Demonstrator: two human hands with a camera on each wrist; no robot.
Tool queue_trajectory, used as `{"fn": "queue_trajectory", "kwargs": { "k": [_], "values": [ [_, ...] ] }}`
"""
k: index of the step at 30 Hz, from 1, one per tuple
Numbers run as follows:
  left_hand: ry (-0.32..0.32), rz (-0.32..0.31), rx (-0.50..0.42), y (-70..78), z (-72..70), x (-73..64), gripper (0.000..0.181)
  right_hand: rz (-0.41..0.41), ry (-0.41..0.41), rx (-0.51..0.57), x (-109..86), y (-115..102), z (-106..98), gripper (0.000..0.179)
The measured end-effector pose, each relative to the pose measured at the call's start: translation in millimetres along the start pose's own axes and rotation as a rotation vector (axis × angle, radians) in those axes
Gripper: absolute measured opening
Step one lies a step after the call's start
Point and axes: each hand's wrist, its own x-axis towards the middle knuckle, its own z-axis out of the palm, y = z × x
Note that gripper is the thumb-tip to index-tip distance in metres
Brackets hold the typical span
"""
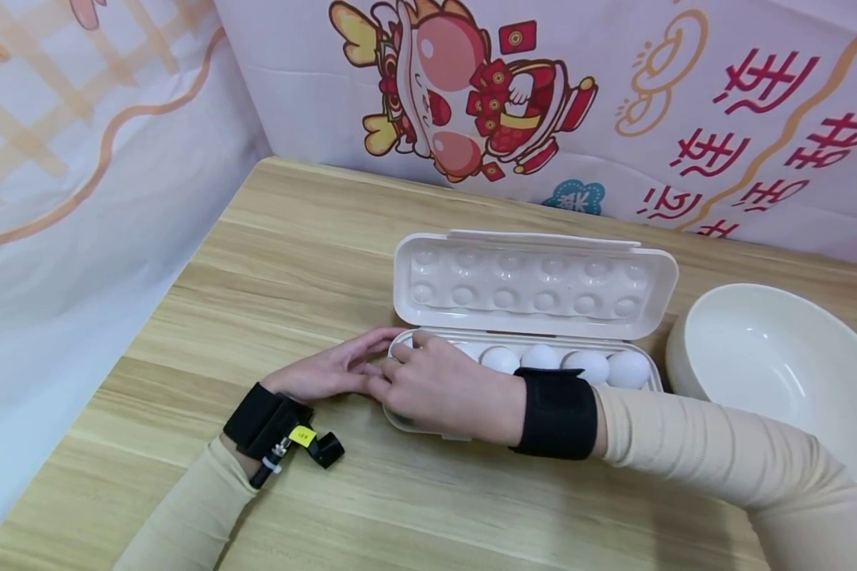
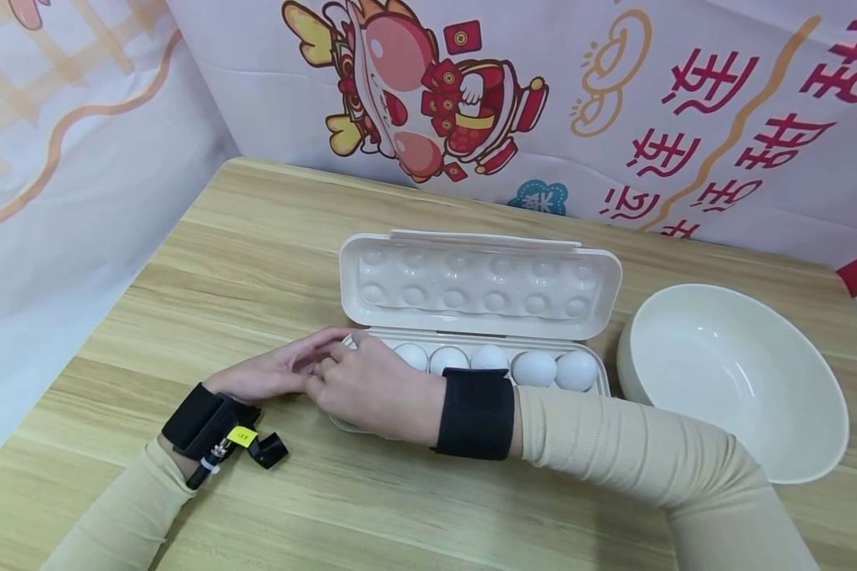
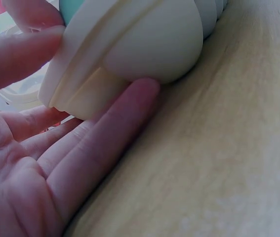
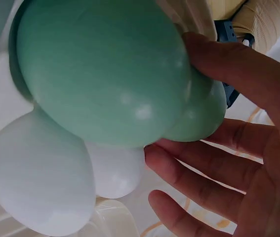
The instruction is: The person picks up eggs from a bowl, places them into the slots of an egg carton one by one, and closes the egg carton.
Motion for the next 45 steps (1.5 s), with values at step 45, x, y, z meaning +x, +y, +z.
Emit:
{"fn": "queue_trajectory", "kwargs": {
  "k": [45],
  "values": [
    [0.005, -0.023, -0.025, 2.0, 1.5, 3.2, 0.065, 0.017, -0.101, 0.039, -22.5, 23.2, -22.2, 0.020]
  ]
}}
